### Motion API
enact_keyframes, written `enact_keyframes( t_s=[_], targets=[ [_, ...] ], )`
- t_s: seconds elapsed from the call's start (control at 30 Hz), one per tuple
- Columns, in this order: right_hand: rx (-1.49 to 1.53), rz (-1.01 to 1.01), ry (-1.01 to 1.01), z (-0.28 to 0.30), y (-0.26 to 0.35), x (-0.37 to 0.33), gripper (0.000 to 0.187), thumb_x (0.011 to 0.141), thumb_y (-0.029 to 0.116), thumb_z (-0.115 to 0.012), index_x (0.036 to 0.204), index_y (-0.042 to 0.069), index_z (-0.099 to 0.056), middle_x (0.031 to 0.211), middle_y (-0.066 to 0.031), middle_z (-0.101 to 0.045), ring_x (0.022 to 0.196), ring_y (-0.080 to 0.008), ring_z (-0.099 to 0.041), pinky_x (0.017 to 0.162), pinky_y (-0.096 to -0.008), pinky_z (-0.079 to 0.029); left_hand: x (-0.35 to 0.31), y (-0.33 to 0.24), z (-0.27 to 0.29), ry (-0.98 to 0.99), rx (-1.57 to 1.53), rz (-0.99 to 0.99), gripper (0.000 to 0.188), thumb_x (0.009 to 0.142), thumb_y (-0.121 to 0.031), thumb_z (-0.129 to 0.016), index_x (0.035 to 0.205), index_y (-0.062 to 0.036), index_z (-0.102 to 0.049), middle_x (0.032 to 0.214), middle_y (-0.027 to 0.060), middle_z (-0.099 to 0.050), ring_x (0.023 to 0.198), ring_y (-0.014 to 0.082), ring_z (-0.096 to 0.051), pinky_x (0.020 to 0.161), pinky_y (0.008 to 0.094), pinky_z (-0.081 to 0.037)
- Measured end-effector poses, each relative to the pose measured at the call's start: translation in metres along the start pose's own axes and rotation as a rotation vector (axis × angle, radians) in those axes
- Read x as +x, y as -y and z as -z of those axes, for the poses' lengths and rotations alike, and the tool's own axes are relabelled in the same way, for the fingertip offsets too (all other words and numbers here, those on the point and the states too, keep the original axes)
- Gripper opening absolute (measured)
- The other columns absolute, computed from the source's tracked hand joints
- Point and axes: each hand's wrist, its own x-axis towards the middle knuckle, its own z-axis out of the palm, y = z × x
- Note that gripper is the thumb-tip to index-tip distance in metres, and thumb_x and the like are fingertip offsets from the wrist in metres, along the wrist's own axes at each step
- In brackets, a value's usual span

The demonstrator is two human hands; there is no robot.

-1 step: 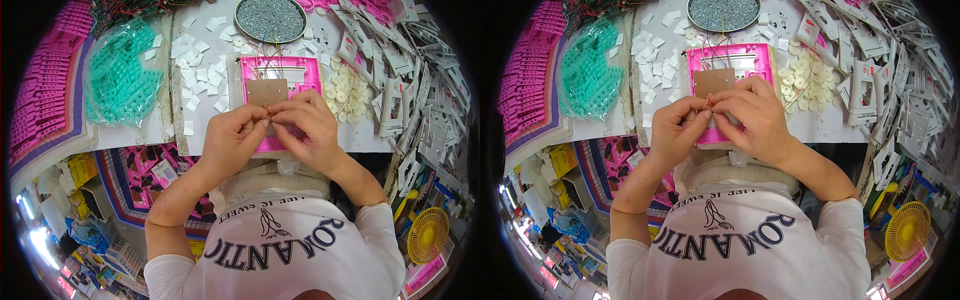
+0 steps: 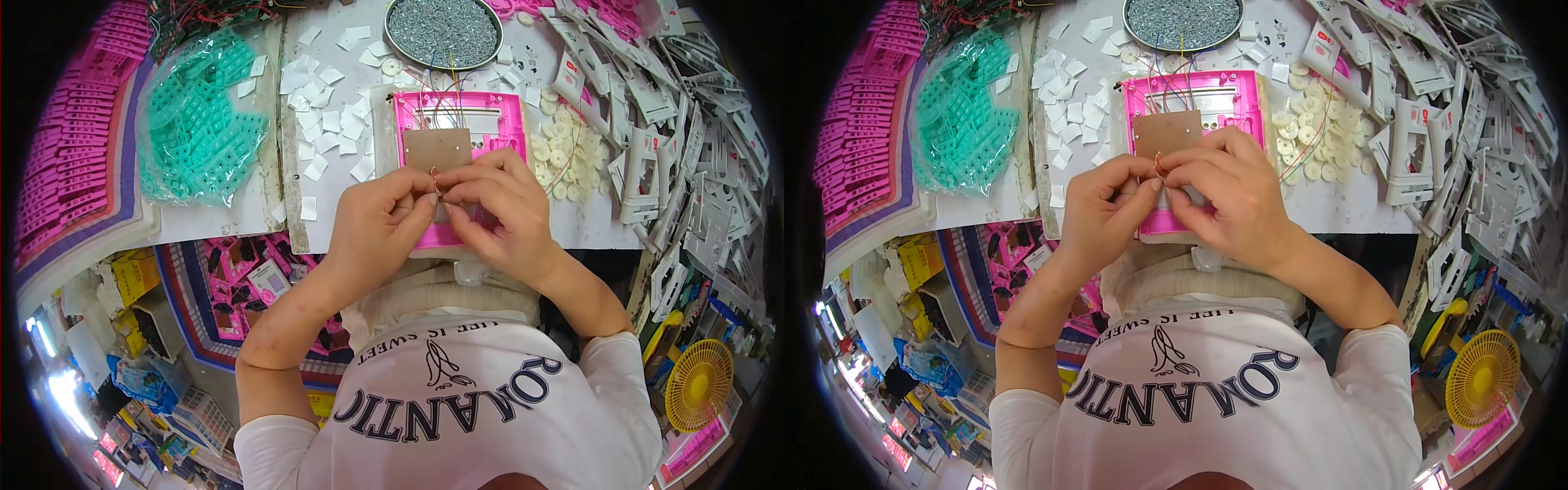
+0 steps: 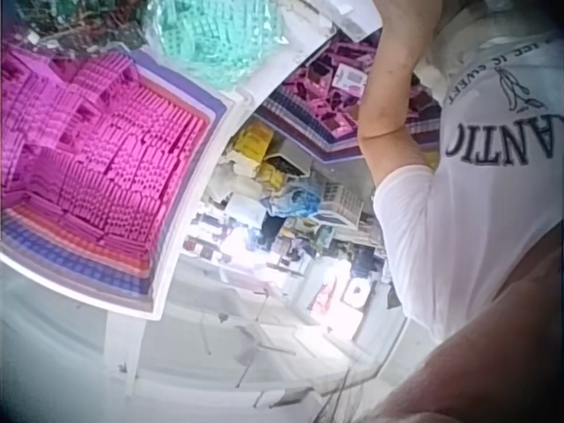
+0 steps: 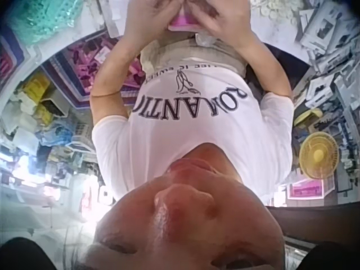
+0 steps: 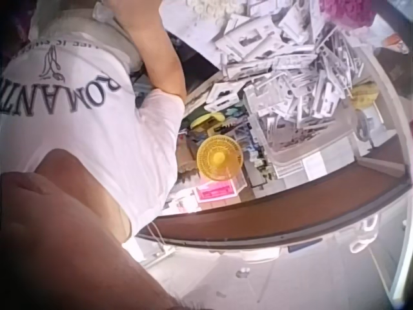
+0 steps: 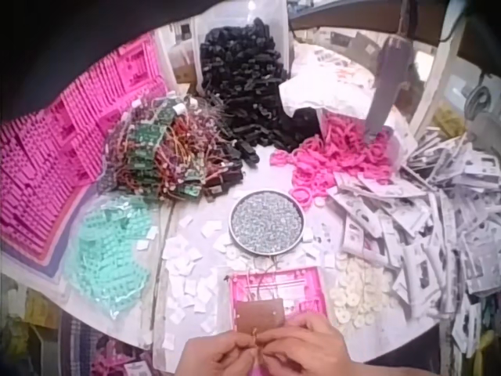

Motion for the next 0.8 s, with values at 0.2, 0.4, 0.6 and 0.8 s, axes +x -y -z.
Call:
enact_keyframes(
  t_s=[0.2,0.4,0.6,0.8],
  targets=[
    [0.07,-0.106,-0.009,-0.001,0.005,0.003,0.02,0.074,0.002,-0.078,0.093,0.005,-0.071,0.097,-0.0076,-0.074,0.084,-0.0258,-0.065,0.071,-0.036,-0.054,0.009,-0.002,0.009,0.078,-0.1,0.107,0.013,0.095,-0.003,-0.065,0.105,0.0035,-0.07,0.067,-0.0076,-0.05,0.063,0.0012,-0.041,0.057,0.0208,-0.037],
    [0.011,-0.05,0.016,0.001,0.002,0.0,0.026,0.072,0.002,-0.079,0.098,0.003,-0.072,0.093,-0.0073,-0.073,0.08,-0.0258,-0.065,0.067,-0.0344,-0.054,0.005,-0.005,0.009,0.073,-0.015,0.045,0.013,0.095,-0.002,-0.065,0.105,0.0031,-0.07,0.069,-0.0058,-0.054,0.065,0.0011,-0.043,0.058,0.0206,-0.037],
    [-0.158,0.232,0.063,0.0,0.003,0.0,0.029,0.067,0.012,-0.077,0.095,0.005,-0.072,0.102,-0.0068,-0.071,0.089,-0.0263,-0.065,0.073,-0.0372,-0.054,0.025,-0.008,0.025,0.176,0.117,0.173,0.013,0.096,-0.009,-0.066,0.101,0.0027,-0.069,0.074,0.0007,-0.066,0.061,0.0023,-0.056,0.054,0.0194,-0.043],
    [-0.254,0.275,0.087,0.0,0.006,-0.001,0.026,0.067,0.016,-0.071,0.092,0.006,-0.072,0.104,-0.0066,-0.069,0.092,-0.0255,-0.062,0.074,-0.0379,-0.052,0.042,-0.027,0.041,0.391,-0.217,0.442,0.014,0.096,-0.008,-0.064,0.103,0.0042,-0.066,0.086,0.0074,-0.072,0.073,0.0098,-0.069,0.066,0.0235,-0.058]
  ],
)
